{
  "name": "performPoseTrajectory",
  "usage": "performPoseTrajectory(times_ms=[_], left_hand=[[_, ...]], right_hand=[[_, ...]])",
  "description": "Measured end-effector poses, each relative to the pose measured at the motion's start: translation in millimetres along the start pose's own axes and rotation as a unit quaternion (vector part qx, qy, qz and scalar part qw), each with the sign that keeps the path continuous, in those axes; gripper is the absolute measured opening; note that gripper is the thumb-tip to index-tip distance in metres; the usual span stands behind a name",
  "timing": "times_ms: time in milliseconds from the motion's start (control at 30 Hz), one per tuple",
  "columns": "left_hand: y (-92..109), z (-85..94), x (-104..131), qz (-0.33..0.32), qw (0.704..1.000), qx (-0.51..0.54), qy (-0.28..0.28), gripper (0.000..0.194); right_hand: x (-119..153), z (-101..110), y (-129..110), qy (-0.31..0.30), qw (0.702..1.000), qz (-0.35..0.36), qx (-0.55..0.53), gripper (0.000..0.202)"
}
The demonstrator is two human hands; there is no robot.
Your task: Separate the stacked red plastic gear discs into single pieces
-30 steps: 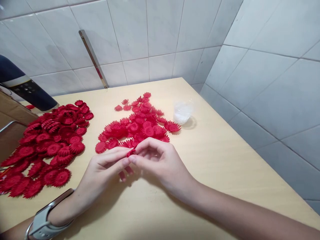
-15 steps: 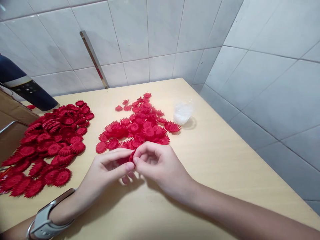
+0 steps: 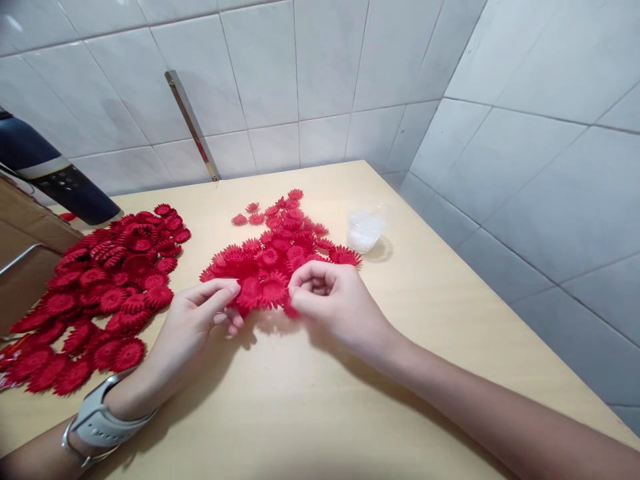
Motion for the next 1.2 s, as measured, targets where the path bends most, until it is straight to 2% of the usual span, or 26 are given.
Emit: performPoseTrajectory(times_ms=[167,300,367,433,467,533,667,767,867,1200], left_hand=[[1.7,2.2,-2.4,-0.020,1.000,0.019,0.015,0.014],[2.9,-0.4,0.0,-0.011,1.000,0.005,-0.005,0.017],[4.4,-2.0,2.4,-0.015,1.000,-0.017,-0.015,0.019],[7.2,-3.3,4.8,-0.041,0.998,-0.041,-0.019,0.019],[8.7,-4.0,6.0,-0.060,0.997,-0.051,-0.021,0.018],[10.5,-5.7,8.4,-0.096,0.993,-0.063,-0.029,0.015],[8.6,-11.3,13.6,-0.127,0.986,-0.077,-0.073,0.014],[8.0,-14.0,16.3,-0.138,0.982,-0.086,-0.097,0.014],[8.7,-14.2,16.2,-0.139,0.981,-0.091,-0.097,0.013],[7.6,-15.2,14.5,-0.110,0.986,-0.080,-0.096,0.012]], right_hand=[[-9.1,12.4,6.2,0.054,0.998,0.003,-0.044,0.004],[-1.3,9.8,-0.8,0.085,0.994,0.061,-0.037,0.031],[7.0,0.5,-7.2,0.054,0.992,0.111,0.024,0.018],[15.0,-13.4,-9.6,-0.018,0.985,0.142,0.096,0.002],[18.0,-19.7,-8.6,-0.056,0.981,0.144,0.119,0.005],[20.9,-26.4,-4.5,-0.096,0.979,0.128,0.124,0.007],[16.2,-21.3,2.9,-0.062,0.995,0.067,0.043,0.006],[12.7,-19.6,5.3,-0.068,0.997,0.030,-0.025,0.008],[11.6,-21.1,5.5,-0.083,0.995,0.016,-0.060,0.008],[12.4,-20.0,9.0,-0.084,0.994,-0.001,-0.076,0.007]])
Point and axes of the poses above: each hand's wrist, its own x-axis away from the middle knuckle, its own z-axis out of the back of the hand, y = z × x, the point moved 5 cm from there along -x, towards the middle knuckle
